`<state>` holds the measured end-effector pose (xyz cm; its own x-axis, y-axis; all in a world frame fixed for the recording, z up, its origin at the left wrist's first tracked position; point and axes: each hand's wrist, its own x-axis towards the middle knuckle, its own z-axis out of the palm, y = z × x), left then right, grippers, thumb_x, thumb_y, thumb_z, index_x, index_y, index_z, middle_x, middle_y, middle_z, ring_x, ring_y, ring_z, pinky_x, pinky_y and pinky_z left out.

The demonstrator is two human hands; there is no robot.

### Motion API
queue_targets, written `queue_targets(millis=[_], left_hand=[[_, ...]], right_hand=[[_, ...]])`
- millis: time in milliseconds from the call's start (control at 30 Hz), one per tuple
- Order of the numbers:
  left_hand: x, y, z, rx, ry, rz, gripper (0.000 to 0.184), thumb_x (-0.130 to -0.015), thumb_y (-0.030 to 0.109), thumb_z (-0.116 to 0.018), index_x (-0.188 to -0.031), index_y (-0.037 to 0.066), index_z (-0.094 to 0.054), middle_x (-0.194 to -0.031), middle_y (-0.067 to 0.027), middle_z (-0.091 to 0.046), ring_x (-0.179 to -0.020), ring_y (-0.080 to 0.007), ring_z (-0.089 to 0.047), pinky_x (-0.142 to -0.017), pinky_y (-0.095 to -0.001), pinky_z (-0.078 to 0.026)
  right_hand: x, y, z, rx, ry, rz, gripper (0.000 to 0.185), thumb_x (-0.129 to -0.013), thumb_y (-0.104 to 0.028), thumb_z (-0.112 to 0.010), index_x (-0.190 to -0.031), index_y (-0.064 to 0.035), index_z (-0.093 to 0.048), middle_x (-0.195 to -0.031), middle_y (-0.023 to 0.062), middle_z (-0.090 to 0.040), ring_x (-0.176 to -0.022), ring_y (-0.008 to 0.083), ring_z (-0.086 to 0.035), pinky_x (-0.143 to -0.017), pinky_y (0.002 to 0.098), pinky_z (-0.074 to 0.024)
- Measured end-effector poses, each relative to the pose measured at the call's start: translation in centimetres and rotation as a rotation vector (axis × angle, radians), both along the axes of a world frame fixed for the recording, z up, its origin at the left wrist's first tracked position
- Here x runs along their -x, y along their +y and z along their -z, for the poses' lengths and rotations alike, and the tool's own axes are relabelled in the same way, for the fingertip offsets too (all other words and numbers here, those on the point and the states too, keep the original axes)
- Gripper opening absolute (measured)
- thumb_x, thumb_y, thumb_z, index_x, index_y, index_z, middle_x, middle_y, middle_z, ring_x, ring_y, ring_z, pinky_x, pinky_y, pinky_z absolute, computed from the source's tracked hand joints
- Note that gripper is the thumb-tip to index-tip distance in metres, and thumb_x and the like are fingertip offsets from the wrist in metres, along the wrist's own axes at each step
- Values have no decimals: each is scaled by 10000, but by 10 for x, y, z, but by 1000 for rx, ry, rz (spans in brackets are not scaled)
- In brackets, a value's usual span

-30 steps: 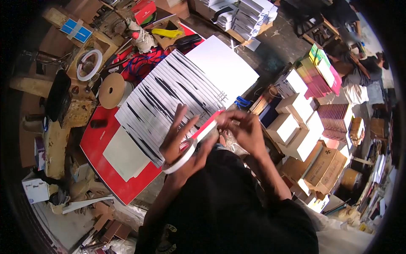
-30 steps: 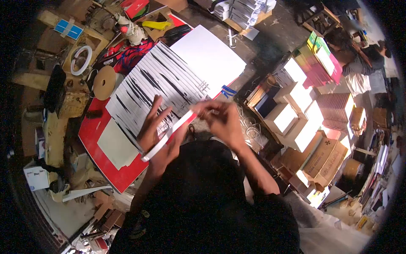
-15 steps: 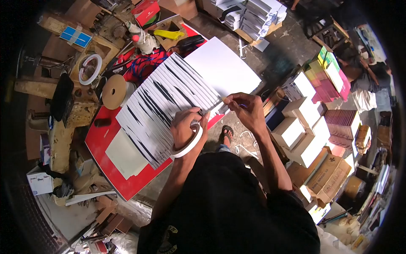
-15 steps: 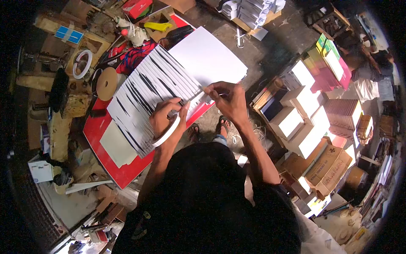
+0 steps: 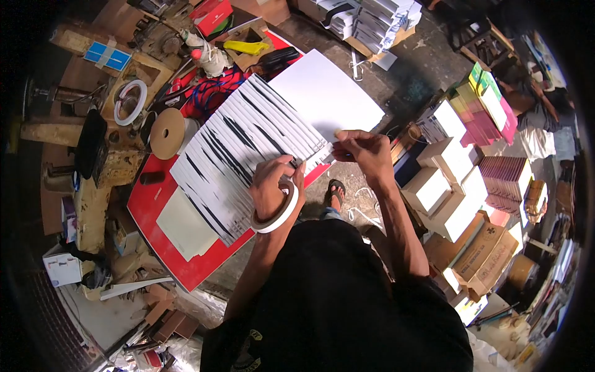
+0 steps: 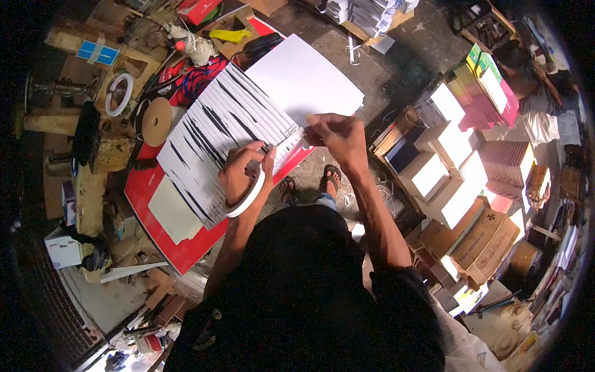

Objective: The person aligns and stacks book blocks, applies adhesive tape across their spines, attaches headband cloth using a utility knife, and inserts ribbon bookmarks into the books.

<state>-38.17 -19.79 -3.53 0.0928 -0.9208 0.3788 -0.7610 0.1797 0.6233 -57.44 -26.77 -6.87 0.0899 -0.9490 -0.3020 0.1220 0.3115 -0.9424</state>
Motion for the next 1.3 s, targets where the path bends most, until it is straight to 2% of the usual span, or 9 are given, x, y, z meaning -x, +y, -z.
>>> queue_targets(millis=[100, 167, 500, 667, 1000, 1100, 1133, 1200, 1300], left_hand=[[0, 1, 1, -15, 46, -12, 196, -754, 34, -808, -756, 12, -613, -993, -131, -736, -851, -281, -693, -674, -357, -541], [-1, 1, 2, -36, 93, -21, 197, -753, 31, -808, -758, 14, -611, -994, -129, -737, -855, -278, -694, -665, -355, -540], [-6, 1, 6, 9, -39, 15, 213, -756, 55, -819, -750, 17, -610, -1000, -123, -738, -864, -262, -698, -662, -337, -547], [-4, 2, 5, 1, 4, -8, 217, -769, 64, -812, -742, 7, -604, -991, -125, -736, -865, -271, -695, -678, -348, -551], [-2, 3, 6, 27, 22, 2, 222, -761, 36, -799, -722, 2, -583, -984, -138, -721, -864, -316, -669, -701, -377, -535], [-3, 3, 14, 88, 10, -12, 219, -744, 14, -792, -721, 8, -573, -971, -135, -716, -880, -327, -655, -751, -401, -526], [-2, 3, 16, 106, 18, -20, 220, -743, 11, -789, -725, 7, -570, -969, -135, -713, -877, -332, -652, -757, -405, -523], [-2, 4, 20, 116, 13, -24, 216, -746, 7, -785, -738, 1, -570, -977, -138, -708, -879, -335, -648, -752, -410, -521], [-3, 6, 25, 128, 24, -17, 187, -736, 11, -776, -754, 3, -590, -990, -151, -707, -901, -338, -653, -763, -408, -525]], right_hand=[[1, -3, -2, -171, -50, 7, 205, -882, -89, -761, -1011, 64, -719, -863, 122, -740, -766, 158, -713, -738, 293, -610], [-2, -1, 2, -28, -30, -27, 182, -868, -92, -777, -960, 54, -721, -855, 119, -738, -758, 161, -713, -717, 291, -612], [-11, 2, -8, -8, 65, -30, 172, -861, -87, -784, -920, 59, -713, -816, 114, -734, -725, 149, -708, -684, 267, -600], [-16, 7, -10, 145, 229, 2, 150, -873, -81, -765, -894, 59, -717, -769, 119, -735, -690, 139, -704, -633, 269, -569], [-15, 7, -10, 114, 214, 2, 162, -872, -103, -766, -920, 45, -719, -768, 123, -738, -698, 136, -711, -635, 263, -558], [-19, 9, -10, 491, 557, 38, 130, -787, 19, -737, -916, 0, -733, -814, 122, -751, -689, 180, -726, -640, 290, -568], [-24, 13, -21, 473, 578, 36, 158, -763, 45, -723, -902, -30, -726, -862, 111, -732, -776, 237, -713, -699, 341, -559], [-29, 20, -20, 699, 861, 36, 169, -756, 44, -717, -893, -56, -710, -903, 106, -694, -886, 278, -659, -790, 384, -516], [-42, 28, -21, 867, 815, -4, 210, -728, 48, -728, -900, -71, -701, -914, 91, -674, -938, 289, -613, -843, 400, -469]])
